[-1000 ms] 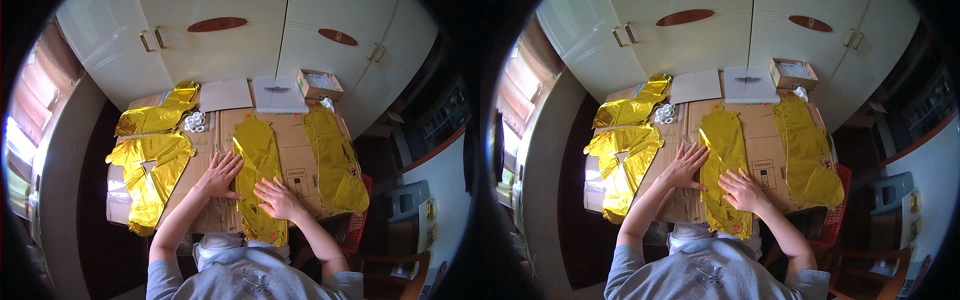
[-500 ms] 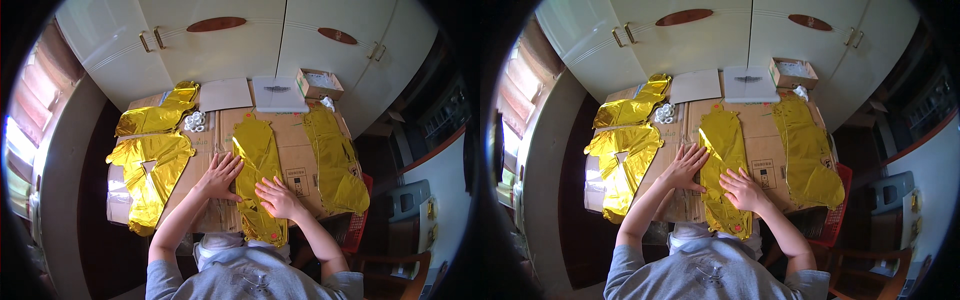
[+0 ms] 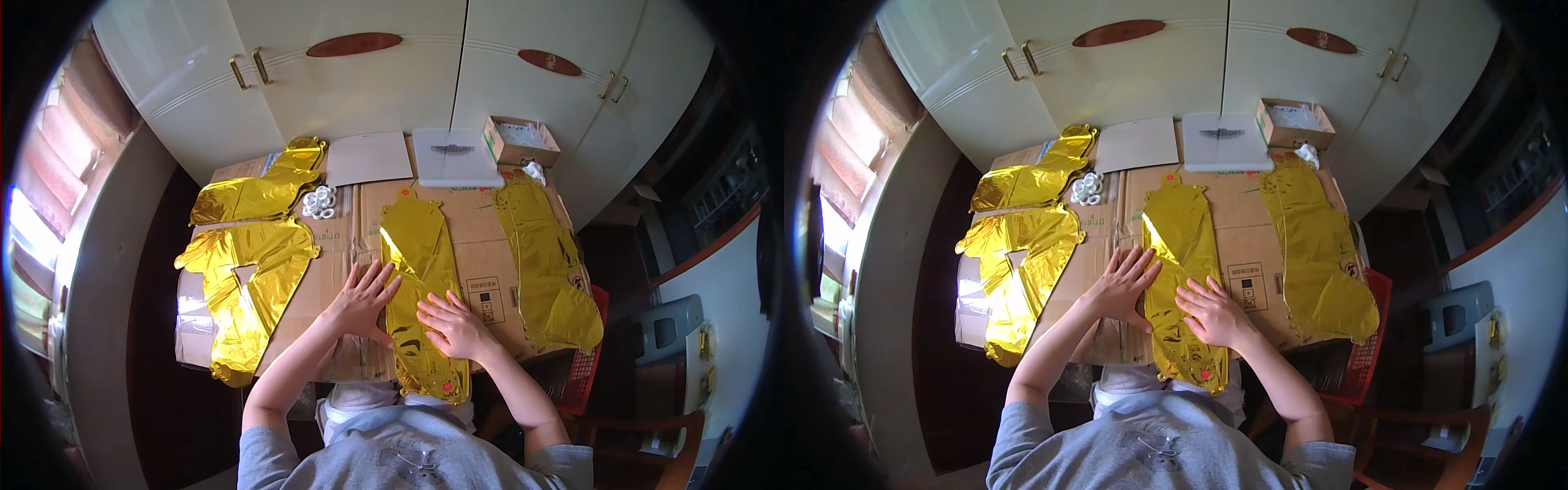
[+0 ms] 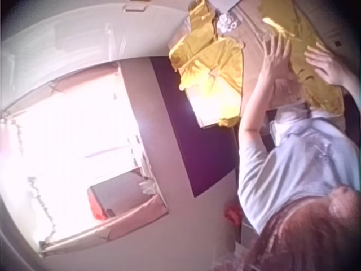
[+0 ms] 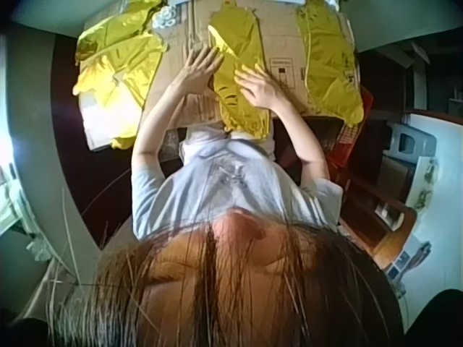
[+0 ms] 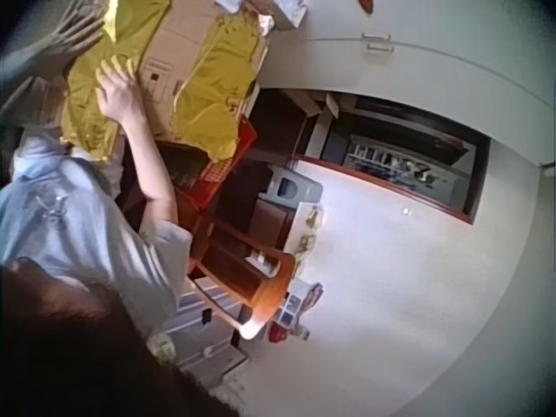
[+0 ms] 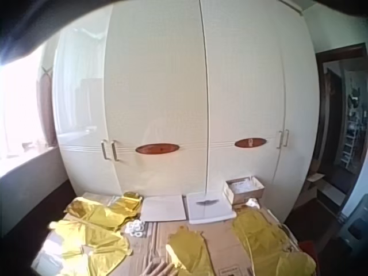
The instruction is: Folding and organizing gold foil sheets on a cardboard surface.
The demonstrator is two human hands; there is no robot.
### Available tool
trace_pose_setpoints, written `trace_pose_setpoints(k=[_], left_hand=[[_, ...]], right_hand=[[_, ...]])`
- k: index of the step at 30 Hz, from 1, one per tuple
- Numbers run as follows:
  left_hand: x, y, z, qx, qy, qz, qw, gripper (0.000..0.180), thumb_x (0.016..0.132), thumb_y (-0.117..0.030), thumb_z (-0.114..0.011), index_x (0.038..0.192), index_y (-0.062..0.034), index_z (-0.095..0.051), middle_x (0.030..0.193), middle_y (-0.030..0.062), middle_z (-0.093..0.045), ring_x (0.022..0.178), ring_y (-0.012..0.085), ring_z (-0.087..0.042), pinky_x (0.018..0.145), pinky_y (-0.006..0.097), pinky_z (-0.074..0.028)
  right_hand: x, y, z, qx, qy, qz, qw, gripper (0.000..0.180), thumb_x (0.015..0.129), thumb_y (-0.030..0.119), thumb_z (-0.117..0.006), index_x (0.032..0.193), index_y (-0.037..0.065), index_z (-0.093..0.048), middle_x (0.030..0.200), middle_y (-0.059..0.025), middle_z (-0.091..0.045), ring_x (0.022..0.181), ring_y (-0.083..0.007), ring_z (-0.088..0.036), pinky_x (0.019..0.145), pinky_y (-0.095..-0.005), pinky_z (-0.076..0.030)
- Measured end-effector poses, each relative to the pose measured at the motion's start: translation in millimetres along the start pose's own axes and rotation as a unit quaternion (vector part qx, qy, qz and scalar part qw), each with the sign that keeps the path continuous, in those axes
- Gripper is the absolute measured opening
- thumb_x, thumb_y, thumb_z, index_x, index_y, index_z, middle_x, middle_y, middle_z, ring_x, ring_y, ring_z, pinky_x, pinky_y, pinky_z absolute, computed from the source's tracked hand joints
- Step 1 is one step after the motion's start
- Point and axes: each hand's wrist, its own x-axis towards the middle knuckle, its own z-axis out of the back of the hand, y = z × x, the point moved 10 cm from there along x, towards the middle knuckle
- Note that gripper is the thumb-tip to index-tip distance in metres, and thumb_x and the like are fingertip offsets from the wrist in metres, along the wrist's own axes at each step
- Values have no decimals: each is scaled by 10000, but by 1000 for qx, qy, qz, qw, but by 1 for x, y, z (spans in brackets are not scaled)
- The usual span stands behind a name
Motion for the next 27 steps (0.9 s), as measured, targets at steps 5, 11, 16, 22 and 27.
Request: trace_pose_setpoints(k=[5, 11, 16, 22, 27], left_hand=[[11, 19, 1, 14, -61, 41, 997, 1206, 661, -851, -543, 1494, -22, -274, 1543, 198, -278, 1467, 353, -167, 1157, 603, -93], [26, 42, 3, 11, -66, 60, 996, 1244, 631, -864, -557, 1500, -26, -257, 1555, 181, -261, 1468, 335, -172, 1158, 597, -102], [37, 58, 5, 36, -73, 72, 994, 1256, 622, -871, -552, 1474, 15, -292, 1538, 183, -298, 1454, 317, -224, 1153, 592, -138], [48, 71, 9, 37, -62, 85, 994, 1249, 632, -867, -551, 1455, 42, -313, 1525, 190, -315, 1447, 303, -244, 1155, 580, -156], [48, 74, 8, 41, -59, 85, 994, 1251, 644, -862, -549, 1454, 58, -298, 1523, 215, -301, 1450, 328, -227, 1156, 580, -157]], right_hand=[[0, -1, 0, 4, 1, -4, 1000, 392, 862, 197, -620, 1232, 70, -636, 1379, -85, -551, 1360, -262, -424, 1157, -513, -241], [-1, 0, -1, 5, 7, -2, 1000, 376, 869, 198, -598, 1218, 67, -645, 1381, -89, -549, 1362, -255, -423, 1160, -513, -236], [-1, -1, 0, 7, 2, -3, 1000, 369, 867, 196, -593, 1208, 66, -652, 1370, -91, -558, 1352, -258, -437, 1157, -514, -240], [-1, 1, 2, -1, -4, -4, 1000, 357, 859, 194, -625, 1193, 71, -664, 1340, -84, -584, 1333, -252, -462, 1155, -491, -259], [9, 18, 9, -74, 15, 20, 997, 355, 858, 216, -641, 1178, 64, -667, 1292, -93, -614, 1282, -249, -509, 1133, -465, -308]])
